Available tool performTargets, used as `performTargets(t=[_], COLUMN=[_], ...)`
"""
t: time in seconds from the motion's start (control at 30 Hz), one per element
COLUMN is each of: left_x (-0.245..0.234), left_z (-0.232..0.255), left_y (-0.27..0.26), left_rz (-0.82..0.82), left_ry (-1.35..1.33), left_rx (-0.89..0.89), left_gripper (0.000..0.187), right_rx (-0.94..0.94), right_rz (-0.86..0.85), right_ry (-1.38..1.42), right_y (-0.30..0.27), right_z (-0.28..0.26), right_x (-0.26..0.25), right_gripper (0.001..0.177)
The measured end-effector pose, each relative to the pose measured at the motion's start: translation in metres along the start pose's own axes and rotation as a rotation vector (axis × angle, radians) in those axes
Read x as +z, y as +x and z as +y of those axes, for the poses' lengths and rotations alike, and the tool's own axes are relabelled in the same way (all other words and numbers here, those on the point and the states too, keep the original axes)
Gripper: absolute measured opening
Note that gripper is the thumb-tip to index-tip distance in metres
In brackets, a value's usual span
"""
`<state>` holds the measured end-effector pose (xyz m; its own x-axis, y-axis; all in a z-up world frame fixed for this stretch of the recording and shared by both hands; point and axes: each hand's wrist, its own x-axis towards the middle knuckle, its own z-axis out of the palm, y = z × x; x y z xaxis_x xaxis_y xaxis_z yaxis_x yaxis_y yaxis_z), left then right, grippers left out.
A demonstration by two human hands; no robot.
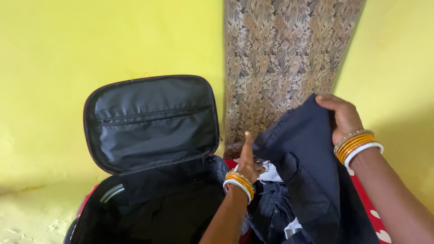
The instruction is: The person folds pairs of pants by hand and places them one at a time into an open suitcase, smoothing them flat.
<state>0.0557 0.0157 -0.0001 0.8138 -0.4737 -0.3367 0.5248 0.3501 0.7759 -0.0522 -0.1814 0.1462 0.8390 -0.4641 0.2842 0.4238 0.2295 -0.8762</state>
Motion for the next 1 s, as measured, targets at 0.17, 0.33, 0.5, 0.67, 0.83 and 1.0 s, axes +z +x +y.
performTargets(t=[0.17,0.33,0.5,0.67,0.83,1.0], left_x=[-0.010,-0.033,-0.064,-0.083,-0.079,-0.076], left_z=[0.020,0.059,0.095,0.104,0.130,0.163], left_y=[0.005,0.012,-0.009,-0.028,-0.041,-0.050], left_rz=[-0.156,-0.296,-0.035,-0.043,-0.063,-0.088], left_ry=[-0.294,-0.532,-0.337,-0.202,-0.197,-0.278], left_rx=[0.051,0.123,0.267,0.439,0.545,0.700], left_gripper=[0.083,0.037,0.025,0.029,0.040,0.052], right_rx=[-0.002,0.048,0.252,0.392,0.378,-0.168], right_rz=[-0.140,-0.262,-0.486,-0.446,-0.409,-1.100], right_ry=[0.001,-0.065,-0.145,-0.365,-0.534,-1.384], right_y=[-0.023,-0.031,-0.037,-0.034,-0.032,-0.034], right_z=[-0.029,-0.018,0.021,0.053,0.088,0.121], right_x=[0.047,0.047,0.012,-0.011,-0.039,-0.075], right_gripper=[0.012,0.012,0.017,0.039,0.056,0.082])
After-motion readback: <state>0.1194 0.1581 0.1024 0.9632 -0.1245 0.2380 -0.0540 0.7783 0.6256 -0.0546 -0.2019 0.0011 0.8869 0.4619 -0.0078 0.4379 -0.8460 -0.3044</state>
